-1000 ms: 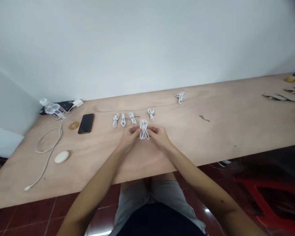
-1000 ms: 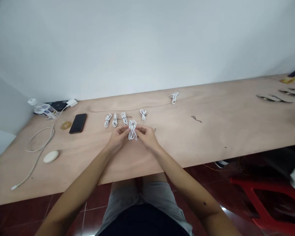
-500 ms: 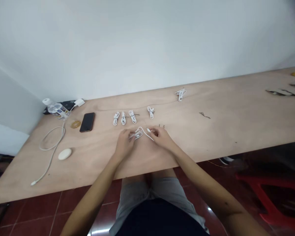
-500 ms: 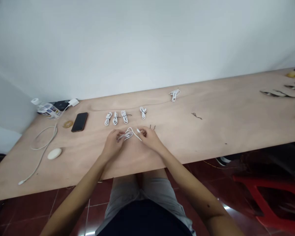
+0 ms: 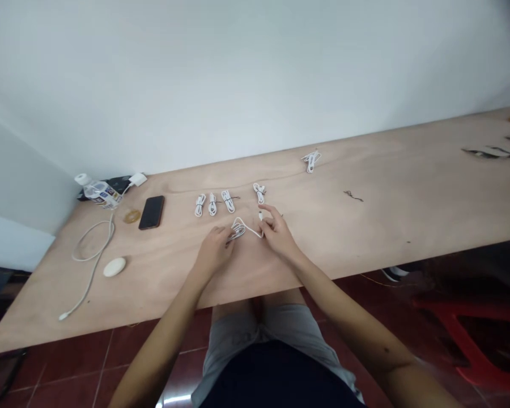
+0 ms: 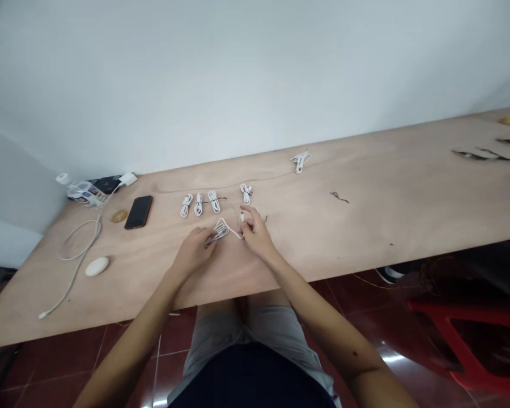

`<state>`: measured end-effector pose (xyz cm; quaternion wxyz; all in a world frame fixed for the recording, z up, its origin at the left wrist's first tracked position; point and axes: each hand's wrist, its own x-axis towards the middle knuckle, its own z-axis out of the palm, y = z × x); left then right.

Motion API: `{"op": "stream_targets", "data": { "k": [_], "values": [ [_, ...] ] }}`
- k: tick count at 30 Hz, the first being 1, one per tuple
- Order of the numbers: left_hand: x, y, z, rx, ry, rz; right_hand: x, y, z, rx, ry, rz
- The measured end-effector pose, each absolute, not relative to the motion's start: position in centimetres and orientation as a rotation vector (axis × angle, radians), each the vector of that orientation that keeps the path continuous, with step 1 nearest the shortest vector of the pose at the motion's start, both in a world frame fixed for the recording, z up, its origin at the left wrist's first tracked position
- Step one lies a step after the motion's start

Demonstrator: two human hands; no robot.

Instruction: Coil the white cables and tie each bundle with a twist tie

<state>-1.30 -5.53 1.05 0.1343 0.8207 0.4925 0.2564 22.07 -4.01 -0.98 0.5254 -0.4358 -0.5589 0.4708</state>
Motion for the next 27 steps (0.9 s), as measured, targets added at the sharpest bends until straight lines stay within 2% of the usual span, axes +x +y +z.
{"op": "stream_targets", "data": {
  "k": [11,16,23,27],
  "values": [
    [-2.0,-5.2,0.4,1.813,1.349,1.030,22.4,-3.3,-1.0,-1.095,-1.514,0.911],
    [-1.4,-5.9,0.4,2.169,1.421,1.026,21.8,-3.5,-1.8,-1.173,-1.641,0.891],
    [-0.9,-6.4,1.7,2.686,1.116,0.709,21.5,-3.8,-1.8,-1.185,-1.581,0.949],
    [0.1,-6.8,1.4,2.764,1.215,0.587,21.3,-3.8,-1.4,-1.130,-1.511,0.971]
  ]
}}
